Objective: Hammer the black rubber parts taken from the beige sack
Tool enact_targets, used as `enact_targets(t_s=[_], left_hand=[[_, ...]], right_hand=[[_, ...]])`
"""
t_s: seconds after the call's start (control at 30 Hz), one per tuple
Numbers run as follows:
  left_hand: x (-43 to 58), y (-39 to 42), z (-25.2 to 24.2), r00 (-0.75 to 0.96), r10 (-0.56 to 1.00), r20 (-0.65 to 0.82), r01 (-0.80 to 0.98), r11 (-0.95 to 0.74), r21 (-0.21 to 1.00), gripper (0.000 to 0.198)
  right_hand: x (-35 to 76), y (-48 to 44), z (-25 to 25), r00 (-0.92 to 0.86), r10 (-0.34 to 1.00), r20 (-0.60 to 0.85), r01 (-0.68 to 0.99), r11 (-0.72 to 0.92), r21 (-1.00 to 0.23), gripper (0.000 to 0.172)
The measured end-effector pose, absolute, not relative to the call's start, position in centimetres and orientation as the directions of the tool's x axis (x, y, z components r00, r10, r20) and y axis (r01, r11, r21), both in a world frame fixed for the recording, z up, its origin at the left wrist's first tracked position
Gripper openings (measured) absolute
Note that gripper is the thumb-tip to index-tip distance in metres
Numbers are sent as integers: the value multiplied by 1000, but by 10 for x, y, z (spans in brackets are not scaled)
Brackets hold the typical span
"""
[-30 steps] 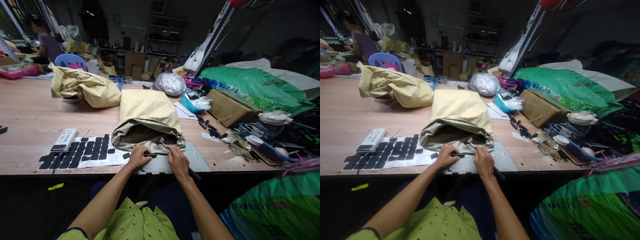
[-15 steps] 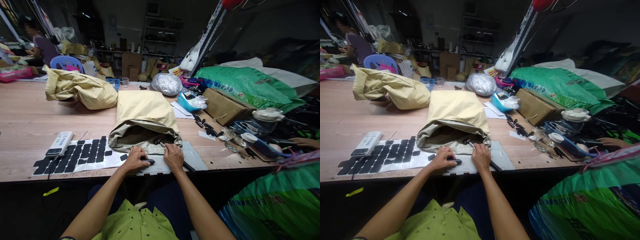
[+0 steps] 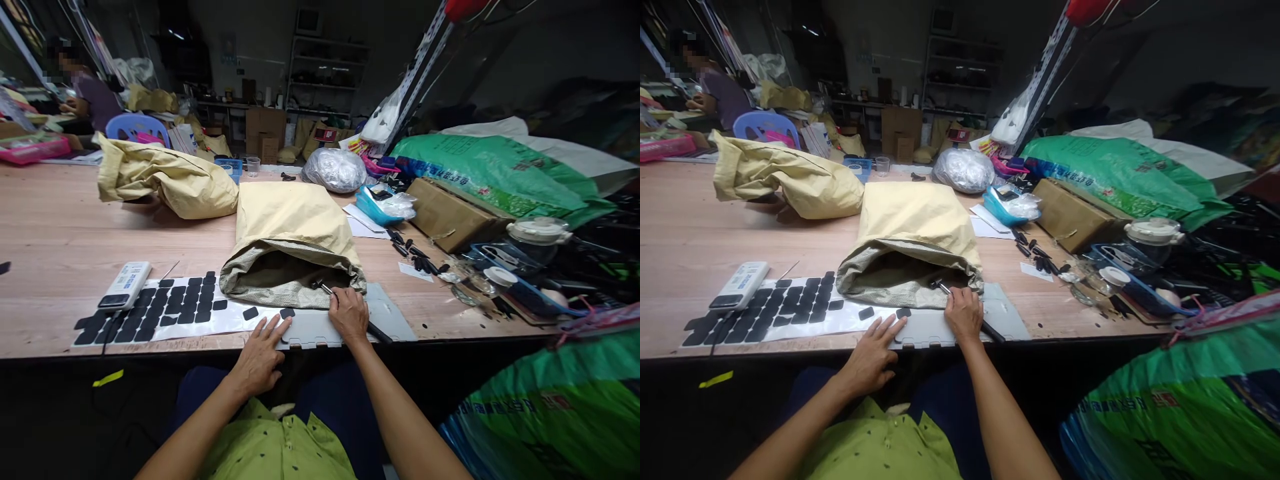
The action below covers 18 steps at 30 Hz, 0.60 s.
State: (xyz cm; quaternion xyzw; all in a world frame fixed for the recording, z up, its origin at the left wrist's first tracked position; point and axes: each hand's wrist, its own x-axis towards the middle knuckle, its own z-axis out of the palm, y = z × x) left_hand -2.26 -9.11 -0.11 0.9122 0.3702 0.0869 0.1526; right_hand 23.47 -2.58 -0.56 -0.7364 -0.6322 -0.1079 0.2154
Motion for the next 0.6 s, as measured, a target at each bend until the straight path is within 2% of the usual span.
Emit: enact_targets(t_s=[0.13,0.27,0.33,0.4,0.47,0.5,0.57,0.6], left_hand=[[-24,-91,7,707,707,25,642,-656,396,25],[-21,-81,29,656,755,6,607,-532,590,18],[-16,-63,42,579,814,42,562,-436,703,17],[-7,-35,51,443,890,104,546,-360,756,19],[3,0,56,255,956,143,630,-276,726,15],[7,18,56,155,981,116,694,-191,694,17],[15,50,54,-30,999,-20,771,36,635,21],[17,64,53,-72,996,-59,779,93,621,20]], right_hand=[[234,-26,-6,180,883,433,977,-112,-179,20],[233,-26,-6,174,880,442,980,-108,-169,20],[233,-26,-6,174,880,443,980,-111,-165,20],[233,-26,-6,177,880,440,980,-115,-164,20],[233,-27,-5,178,883,435,979,-117,-165,19],[233,-27,-5,179,884,433,979,-117,-167,19],[233,-26,-5,177,885,430,979,-114,-170,19],[233,-26,-5,176,887,428,979,-113,-170,19]])
